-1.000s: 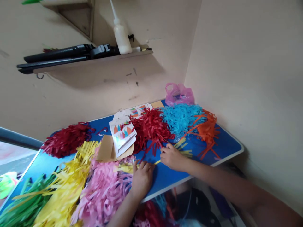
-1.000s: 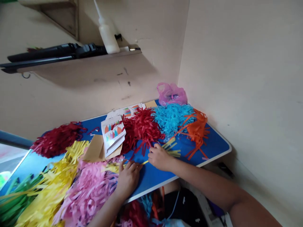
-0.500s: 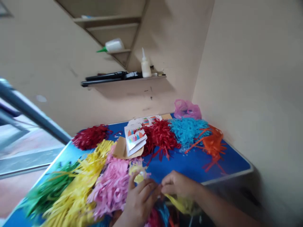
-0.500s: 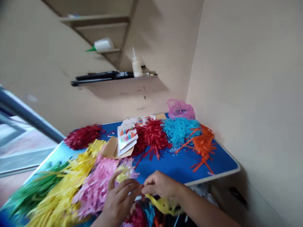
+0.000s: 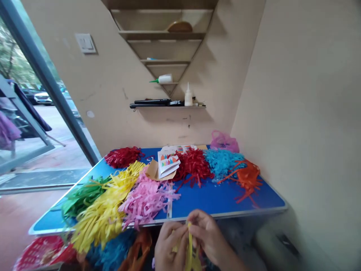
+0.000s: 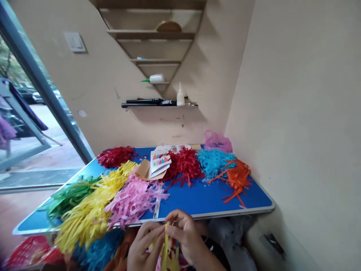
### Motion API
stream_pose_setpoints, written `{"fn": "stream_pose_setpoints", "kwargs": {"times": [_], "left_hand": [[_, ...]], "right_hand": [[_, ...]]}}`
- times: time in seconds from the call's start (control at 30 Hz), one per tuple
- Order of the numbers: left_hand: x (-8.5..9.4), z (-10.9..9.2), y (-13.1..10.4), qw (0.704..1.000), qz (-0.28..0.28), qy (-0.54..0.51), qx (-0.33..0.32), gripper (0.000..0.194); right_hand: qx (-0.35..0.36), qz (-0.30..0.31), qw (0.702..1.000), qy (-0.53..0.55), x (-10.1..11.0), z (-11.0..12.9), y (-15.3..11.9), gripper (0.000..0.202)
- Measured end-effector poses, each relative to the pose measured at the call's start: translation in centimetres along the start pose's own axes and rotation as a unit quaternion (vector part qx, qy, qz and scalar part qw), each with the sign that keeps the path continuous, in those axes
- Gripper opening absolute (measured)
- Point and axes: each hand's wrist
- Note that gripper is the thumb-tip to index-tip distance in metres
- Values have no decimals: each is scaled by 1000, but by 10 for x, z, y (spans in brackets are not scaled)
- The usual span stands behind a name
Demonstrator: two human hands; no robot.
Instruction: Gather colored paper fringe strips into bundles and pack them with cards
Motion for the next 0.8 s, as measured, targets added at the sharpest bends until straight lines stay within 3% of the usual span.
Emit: {"fn": "stream_pose_setpoints", "kwargs": {"times": [0.1,0.2,0.27,0.3,0.37,0.43,0.47,0.53,0.6,0.67,0.73,0.8], "left_hand": [[-2,-4,2,999,6,-40,4,20],[-4,0,0,997,2,-74,31,15],[-6,6,-4,989,5,-110,99,13],[-6,9,-6,978,2,-142,155,14],[-7,13,-10,926,-14,-237,294,24],[-8,14,-12,847,-17,-340,409,33],[-9,14,-12,815,-7,-376,441,35],[-11,14,-11,790,17,-401,464,36],[-12,15,-10,785,14,-396,476,37],[-12,15,-9,764,-20,-403,504,37],[-11,16,-8,736,-41,-419,529,36],[-10,15,-7,747,-49,-410,521,34]], "right_hand": [[26,-11,1000,-12,-2,-7,-6,37],[42,-37,994,-96,13,-9,-1,33],[65,-106,958,-260,39,1,14,34],[82,-165,910,-371,57,10,24,36],[89,-245,859,-440,97,32,47,34],[84,-288,821,-486,133,54,69,28],[78,-300,807,-503,146,63,77,25],[65,-308,789,-528,162,73,88,21],[58,-302,787,-534,163,73,91,17],[56,-285,801,-523,148,64,85,17],[55,-251,828,-498,122,46,70,18],[53,-198,862,-463,89,23,50,16]]}}
Point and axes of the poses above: each hand's wrist, its own y-axis towards the middle knuckle, its own x-axis out of the back of the hand, z = x × y, and after that the axes turned 6 degrees about -x, right-handed
